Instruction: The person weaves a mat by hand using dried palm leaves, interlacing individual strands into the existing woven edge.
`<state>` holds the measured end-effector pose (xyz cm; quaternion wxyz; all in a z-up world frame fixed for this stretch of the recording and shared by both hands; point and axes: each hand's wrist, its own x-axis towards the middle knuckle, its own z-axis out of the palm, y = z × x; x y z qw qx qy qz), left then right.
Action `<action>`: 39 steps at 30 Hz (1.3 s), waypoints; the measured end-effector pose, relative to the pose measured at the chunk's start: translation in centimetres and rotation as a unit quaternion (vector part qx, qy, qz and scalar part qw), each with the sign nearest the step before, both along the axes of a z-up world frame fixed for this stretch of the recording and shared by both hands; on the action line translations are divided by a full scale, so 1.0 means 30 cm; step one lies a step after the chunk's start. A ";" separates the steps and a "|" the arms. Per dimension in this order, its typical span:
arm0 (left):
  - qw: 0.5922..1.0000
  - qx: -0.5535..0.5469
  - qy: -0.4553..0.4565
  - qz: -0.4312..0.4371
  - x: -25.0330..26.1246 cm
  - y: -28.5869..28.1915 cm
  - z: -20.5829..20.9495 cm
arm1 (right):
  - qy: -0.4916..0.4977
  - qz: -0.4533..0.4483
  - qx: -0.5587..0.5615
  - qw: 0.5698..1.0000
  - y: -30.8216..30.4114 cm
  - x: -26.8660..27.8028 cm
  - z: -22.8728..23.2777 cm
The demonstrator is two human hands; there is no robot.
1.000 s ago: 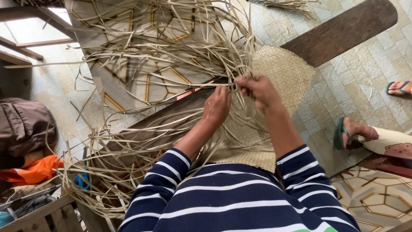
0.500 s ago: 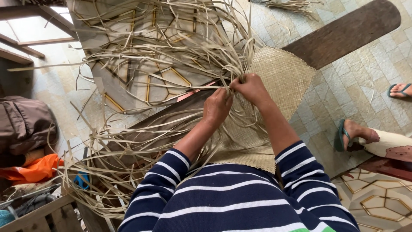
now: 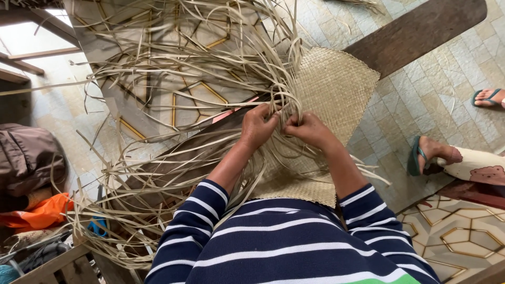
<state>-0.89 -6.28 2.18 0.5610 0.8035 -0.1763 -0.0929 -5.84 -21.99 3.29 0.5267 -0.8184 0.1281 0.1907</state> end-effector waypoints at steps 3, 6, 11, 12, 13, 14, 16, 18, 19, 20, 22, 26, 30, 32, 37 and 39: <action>1.000 0.013 0.010 0.002 0.017 0.001 -0.003 | 0.010 0.023 -0.028 0.999 0.005 0.016 0.100; 1.000 0.015 0.002 0.000 0.015 -0.006 -0.008 | 0.012 0.039 -0.028 0.999 -0.013 0.012 0.021; 0.998 0.061 -0.015 -0.007 0.017 0.001 -0.012 | -0.010 0.029 0.083 0.996 0.002 0.003 0.258; 0.995 0.098 -0.012 -0.005 0.020 0.002 -0.026 | -0.027 0.013 0.107 0.994 0.002 0.007 0.286; 0.995 0.098 -0.013 -0.007 0.023 -0.005 -0.031 | -0.028 0.012 0.107 0.994 0.004 0.009 0.263; 0.986 0.157 -0.052 -0.002 0.025 -0.012 -0.035 | -0.042 -0.004 0.031 0.999 0.006 0.012 0.242; 0.972 0.213 -0.094 0.005 0.028 -0.026 -0.033 | -0.059 -0.020 -0.047 0.997 0.012 0.016 0.162; 0.964 0.231 -0.131 0.010 0.027 -0.030 -0.020 | -0.023 -0.006 -0.229 0.973 0.027 0.022 0.044; 0.964 0.231 -0.131 0.011 0.023 -0.030 -0.020 | -0.023 -0.004 -0.230 0.973 0.034 0.021 0.045; 0.972 0.215 -0.093 0.006 0.018 -0.030 -0.021 | -0.023 -0.015 -0.198 0.980 0.041 0.022 0.046; 0.978 0.200 -0.054 0.000 0.010 -0.028 -0.007 | -0.022 -0.026 -0.166 0.986 0.054 0.016 0.030; 0.977 0.214 -0.017 -0.010 0.002 -0.030 0.045 | -0.059 -0.089 -0.024 0.994 0.053 0.013 0.060; 0.992 0.117 0.053 -0.015 -0.001 -0.029 0.038 | -0.057 -0.115 0.081 0.988 0.049 0.012 0.091; 0.993 0.105 0.055 -0.025 0.011 -0.027 -0.002 | -0.065 -0.144 0.128 0.979 0.031 0.021 0.066; 0.987 0.148 -0.054 -0.028 0.015 -0.059 -0.089 | -0.074 -0.214 0.239 0.944 -0.006 0.098 -0.067; 0.984 0.164 -0.071 0.002 0.016 -0.068 -0.117 | -0.053 -0.214 0.248 0.943 -0.009 0.117 -0.055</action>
